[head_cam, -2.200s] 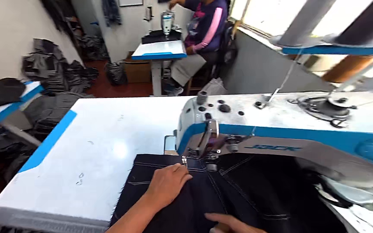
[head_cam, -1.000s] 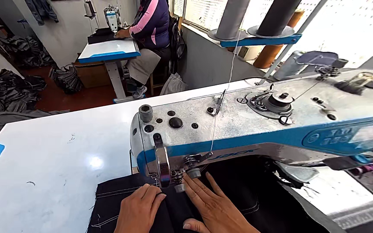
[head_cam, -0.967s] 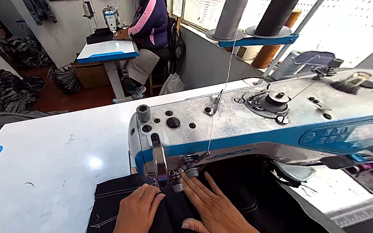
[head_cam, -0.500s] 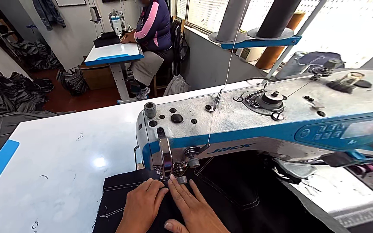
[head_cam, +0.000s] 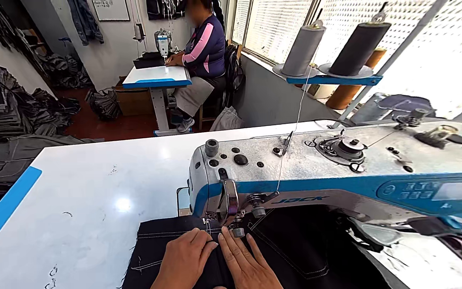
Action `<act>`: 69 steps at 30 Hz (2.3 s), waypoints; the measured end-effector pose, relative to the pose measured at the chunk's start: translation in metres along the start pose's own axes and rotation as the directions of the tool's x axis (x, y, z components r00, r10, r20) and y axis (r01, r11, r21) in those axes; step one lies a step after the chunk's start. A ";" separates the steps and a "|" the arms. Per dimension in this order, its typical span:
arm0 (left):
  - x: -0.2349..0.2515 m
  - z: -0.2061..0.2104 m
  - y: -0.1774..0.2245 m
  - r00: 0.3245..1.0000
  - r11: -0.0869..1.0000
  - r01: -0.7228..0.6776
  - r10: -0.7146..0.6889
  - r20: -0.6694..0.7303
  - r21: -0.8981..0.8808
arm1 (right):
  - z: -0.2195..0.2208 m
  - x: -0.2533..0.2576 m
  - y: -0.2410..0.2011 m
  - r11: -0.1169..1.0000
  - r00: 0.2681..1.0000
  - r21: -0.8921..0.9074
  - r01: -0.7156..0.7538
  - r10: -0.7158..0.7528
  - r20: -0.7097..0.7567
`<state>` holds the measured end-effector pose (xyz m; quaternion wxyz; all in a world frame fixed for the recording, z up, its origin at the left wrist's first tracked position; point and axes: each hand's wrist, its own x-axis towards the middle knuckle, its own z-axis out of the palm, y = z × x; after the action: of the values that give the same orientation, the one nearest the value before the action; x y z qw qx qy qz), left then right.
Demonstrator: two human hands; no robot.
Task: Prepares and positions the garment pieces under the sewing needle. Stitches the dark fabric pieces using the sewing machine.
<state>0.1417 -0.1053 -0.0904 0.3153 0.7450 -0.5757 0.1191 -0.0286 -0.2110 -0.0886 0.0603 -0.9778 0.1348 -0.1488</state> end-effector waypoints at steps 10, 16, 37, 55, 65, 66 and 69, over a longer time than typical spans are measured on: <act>0.037 -0.057 0.008 0.709 0.878 0.434 -0.197 0.677 -0.200 | 0.001 0.002 -0.011 0.998 0.997 -0.007 -0.056 0.055 -0.049; 0.064 -0.060 0.024 0.515 0.865 0.501 -0.301 0.802 0.002 | 0.001 0.002 -0.011 0.998 0.997 -0.023 -0.055 0.054 -0.049; 0.081 -0.056 0.024 0.409 0.858 0.490 -0.386 0.827 0.158 | -0.003 0.002 -0.011 0.991 0.993 0.125 -0.048 0.060 -0.097; 0.024 -0.118 -0.049 0.474 0.769 0.619 -0.525 0.707 0.156 | -0.006 -0.003 -0.015 0.995 0.988 0.099 0.017 -0.002 -0.152; -0.051 -0.028 0.067 0.928 0.980 0.152 -0.187 0.323 0.130 | -0.012 -0.001 -0.010 0.975 0.989 0.221 -0.011 0.043 -0.140; -0.052 -0.027 0.066 0.923 0.977 0.142 -0.189 0.335 0.161 | -0.013 0.000 -0.007 0.967 0.990 0.255 -0.011 0.047 -0.134; -0.050 -0.029 0.066 0.905 0.966 0.133 -0.209 0.370 0.221 | -0.015 0.002 0.000 0.952 0.987 0.306 -0.021 0.067 -0.143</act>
<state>0.0698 -0.0580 -0.0728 0.1310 0.8280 -0.5451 -0.0051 -0.0315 -0.2124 -0.0734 0.2028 -0.9394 0.1363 -0.2403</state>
